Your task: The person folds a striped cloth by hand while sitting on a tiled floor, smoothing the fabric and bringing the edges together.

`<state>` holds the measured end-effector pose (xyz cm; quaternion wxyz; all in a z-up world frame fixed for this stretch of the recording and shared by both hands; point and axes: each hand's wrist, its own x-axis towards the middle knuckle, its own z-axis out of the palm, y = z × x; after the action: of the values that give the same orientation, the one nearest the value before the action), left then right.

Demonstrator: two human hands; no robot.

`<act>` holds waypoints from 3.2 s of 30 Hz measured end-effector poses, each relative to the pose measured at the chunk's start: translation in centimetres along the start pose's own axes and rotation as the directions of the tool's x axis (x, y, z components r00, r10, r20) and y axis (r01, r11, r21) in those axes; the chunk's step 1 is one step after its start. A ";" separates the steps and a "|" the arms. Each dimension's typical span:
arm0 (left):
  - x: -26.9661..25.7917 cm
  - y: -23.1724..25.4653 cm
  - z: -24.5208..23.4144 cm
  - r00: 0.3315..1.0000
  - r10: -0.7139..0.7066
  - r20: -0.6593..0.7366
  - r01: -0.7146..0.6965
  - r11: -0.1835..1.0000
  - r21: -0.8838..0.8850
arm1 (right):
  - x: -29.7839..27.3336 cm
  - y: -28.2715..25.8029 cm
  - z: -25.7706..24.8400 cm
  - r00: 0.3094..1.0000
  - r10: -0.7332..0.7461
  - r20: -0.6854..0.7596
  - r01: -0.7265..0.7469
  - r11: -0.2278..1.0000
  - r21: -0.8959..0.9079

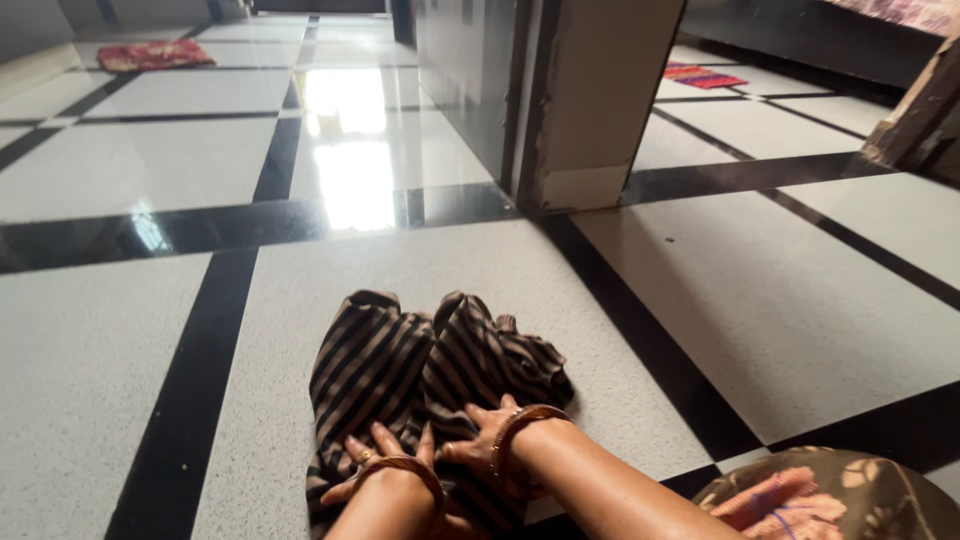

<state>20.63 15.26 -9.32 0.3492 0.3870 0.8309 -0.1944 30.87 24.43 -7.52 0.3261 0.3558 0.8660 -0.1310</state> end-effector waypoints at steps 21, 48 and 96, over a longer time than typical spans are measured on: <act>3.8 -1.5 -4.1 0.980 0.133 -0.149 -0.142 0.989 -0.051 | 9.1 -1.0 1.9 0.890 0.282 -0.358 -0.201 0.948 0.246; 9.0 -1.3 -10.3 0.959 0.132 -0.250 -0.145 0.989 -0.035 | 15.6 0.0 -3.7 0.818 0.300 -0.491 -0.145 0.933 0.328; -0.6 -1.0 1.6 0.953 0.160 -0.258 -0.145 0.986 0.078 | 2.9 -0.9 0.7 0.995 0.075 -0.069 -0.089 0.970 -0.225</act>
<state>20.80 13.41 -9.95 0.2384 0.4823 0.8315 -0.1381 29.00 25.01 -9.96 0.3437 0.3554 0.8692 -0.0067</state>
